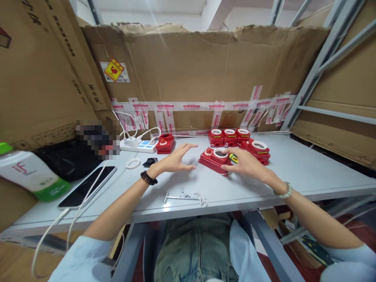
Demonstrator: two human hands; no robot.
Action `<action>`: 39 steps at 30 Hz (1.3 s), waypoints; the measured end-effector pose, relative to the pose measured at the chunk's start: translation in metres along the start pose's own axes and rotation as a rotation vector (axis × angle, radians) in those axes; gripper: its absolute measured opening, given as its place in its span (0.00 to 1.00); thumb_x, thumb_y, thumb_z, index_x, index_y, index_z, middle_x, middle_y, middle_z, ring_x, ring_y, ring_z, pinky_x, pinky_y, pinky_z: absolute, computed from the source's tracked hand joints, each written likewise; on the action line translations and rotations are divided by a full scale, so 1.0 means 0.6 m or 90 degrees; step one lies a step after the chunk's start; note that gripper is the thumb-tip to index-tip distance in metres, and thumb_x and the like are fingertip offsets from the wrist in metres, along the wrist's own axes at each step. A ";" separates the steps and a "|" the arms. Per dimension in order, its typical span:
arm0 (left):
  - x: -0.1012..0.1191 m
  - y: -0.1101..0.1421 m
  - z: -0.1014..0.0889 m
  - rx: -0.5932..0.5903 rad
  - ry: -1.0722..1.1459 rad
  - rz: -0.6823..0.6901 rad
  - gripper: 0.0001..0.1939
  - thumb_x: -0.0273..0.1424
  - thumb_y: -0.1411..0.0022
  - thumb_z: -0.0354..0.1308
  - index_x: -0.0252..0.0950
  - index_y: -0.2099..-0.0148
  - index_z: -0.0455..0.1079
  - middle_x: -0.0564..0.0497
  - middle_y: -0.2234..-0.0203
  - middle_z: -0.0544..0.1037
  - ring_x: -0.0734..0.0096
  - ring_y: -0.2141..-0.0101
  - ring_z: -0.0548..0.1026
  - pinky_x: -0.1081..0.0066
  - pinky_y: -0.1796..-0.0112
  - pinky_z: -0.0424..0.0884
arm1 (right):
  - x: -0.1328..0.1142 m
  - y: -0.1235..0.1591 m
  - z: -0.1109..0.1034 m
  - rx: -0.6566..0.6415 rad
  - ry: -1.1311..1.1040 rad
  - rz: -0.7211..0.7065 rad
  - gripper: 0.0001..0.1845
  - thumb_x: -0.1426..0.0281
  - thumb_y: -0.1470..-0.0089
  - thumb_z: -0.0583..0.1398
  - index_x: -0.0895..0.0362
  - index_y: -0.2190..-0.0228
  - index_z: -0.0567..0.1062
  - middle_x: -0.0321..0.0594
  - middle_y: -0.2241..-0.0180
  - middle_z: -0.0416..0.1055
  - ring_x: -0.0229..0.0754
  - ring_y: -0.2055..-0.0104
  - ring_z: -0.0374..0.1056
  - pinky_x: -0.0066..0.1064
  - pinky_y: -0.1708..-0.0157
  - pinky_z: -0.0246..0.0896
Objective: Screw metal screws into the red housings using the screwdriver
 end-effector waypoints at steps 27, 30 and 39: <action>-0.070 0.002 -0.051 0.300 -0.348 -0.345 0.35 0.44 0.38 0.55 0.33 0.34 0.52 0.32 0.42 0.63 0.39 0.43 0.63 0.46 0.47 0.61 | 0.027 0.012 -0.031 0.187 0.264 0.219 0.28 0.52 0.42 0.55 0.59 0.49 0.67 0.59 0.54 0.66 0.63 0.52 0.67 0.45 0.64 0.64; -0.103 -0.010 -0.061 0.284 -0.381 -0.459 0.38 0.47 0.37 0.54 0.27 0.35 0.51 0.26 0.45 0.65 0.33 0.44 0.65 0.45 0.48 0.61 | -0.002 0.000 -0.035 0.241 0.252 0.154 0.26 0.54 0.41 0.55 0.59 0.48 0.67 0.57 0.55 0.66 0.60 0.54 0.67 0.43 0.64 0.64; -0.155 -0.020 -0.048 0.169 -0.313 -0.522 0.33 0.42 0.42 0.58 0.25 0.42 0.56 0.24 0.52 0.73 0.36 0.48 0.72 0.49 0.50 0.64 | -0.066 -0.053 -0.003 0.176 0.187 0.054 0.22 0.59 0.42 0.57 0.59 0.51 0.69 0.55 0.54 0.67 0.58 0.52 0.68 0.42 0.62 0.65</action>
Point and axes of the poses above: each hand's wrist, its own y-axis away from the middle knuckle, its own z-axis out of the palm, x = y × z, the point moved 3 cm from there along -y, towards the middle knuckle
